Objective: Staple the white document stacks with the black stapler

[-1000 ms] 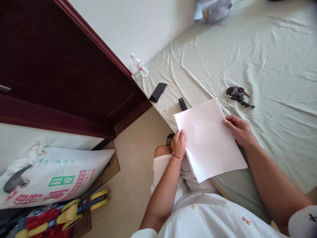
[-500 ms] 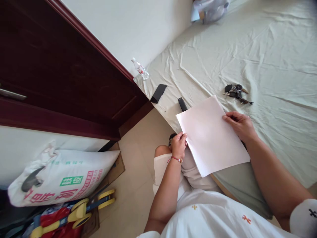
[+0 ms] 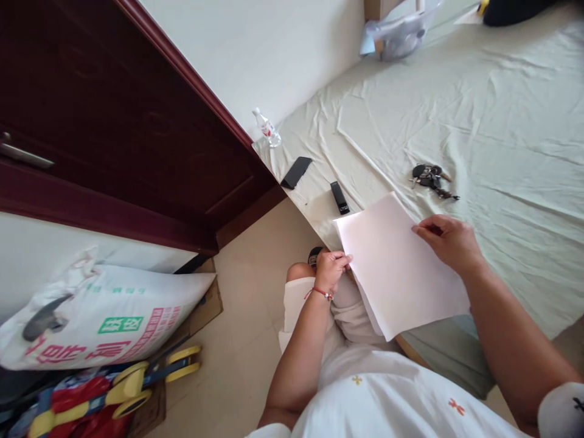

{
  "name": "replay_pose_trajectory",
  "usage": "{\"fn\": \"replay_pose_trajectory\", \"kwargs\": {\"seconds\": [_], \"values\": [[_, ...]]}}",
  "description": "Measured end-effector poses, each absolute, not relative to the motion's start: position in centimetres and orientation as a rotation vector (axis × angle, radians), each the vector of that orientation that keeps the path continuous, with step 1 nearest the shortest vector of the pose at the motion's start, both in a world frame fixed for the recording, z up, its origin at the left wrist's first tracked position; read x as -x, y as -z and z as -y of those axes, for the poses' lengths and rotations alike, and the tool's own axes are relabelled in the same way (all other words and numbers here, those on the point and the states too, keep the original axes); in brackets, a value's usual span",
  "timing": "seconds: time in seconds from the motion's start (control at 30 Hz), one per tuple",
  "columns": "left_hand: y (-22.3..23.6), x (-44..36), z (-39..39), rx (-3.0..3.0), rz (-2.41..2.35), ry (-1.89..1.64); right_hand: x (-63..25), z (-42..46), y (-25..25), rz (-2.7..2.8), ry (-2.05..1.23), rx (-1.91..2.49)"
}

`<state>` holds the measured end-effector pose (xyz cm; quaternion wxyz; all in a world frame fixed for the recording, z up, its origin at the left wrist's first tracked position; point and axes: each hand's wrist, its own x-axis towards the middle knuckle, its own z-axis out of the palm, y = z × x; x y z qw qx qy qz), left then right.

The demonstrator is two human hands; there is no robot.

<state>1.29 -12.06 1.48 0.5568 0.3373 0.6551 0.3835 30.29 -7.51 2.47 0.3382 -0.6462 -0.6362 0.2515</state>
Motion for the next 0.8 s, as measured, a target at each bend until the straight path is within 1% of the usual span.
{"fn": "replay_pose_trajectory", "kwargs": {"seconds": [0.13, 0.33, 0.43, 0.63, 0.8], "values": [[-1.5, -1.9, 11.7, -0.738, -1.509, -0.906, -30.8, 8.7, -1.6, 1.685, -0.619, 1.718], [-0.4, -2.2, 11.5, -0.814, -1.607, -0.923, -30.0, 10.4, -0.3, 1.687, -0.450, 1.863], [0.0, -2.3, 11.7, -0.816, -1.612, -0.935, -30.0, 10.6, -0.2, 1.752, -0.434, 1.938], [-0.6, -2.6, 11.8, -0.745, -1.592, -0.972, -32.2, 11.2, -0.4, 1.981, -0.666, 1.933], [-0.9, -2.6, 11.6, -0.681, -1.555, -0.965, -34.5, 12.6, -2.1, 2.085, -0.995, 1.816]]}}
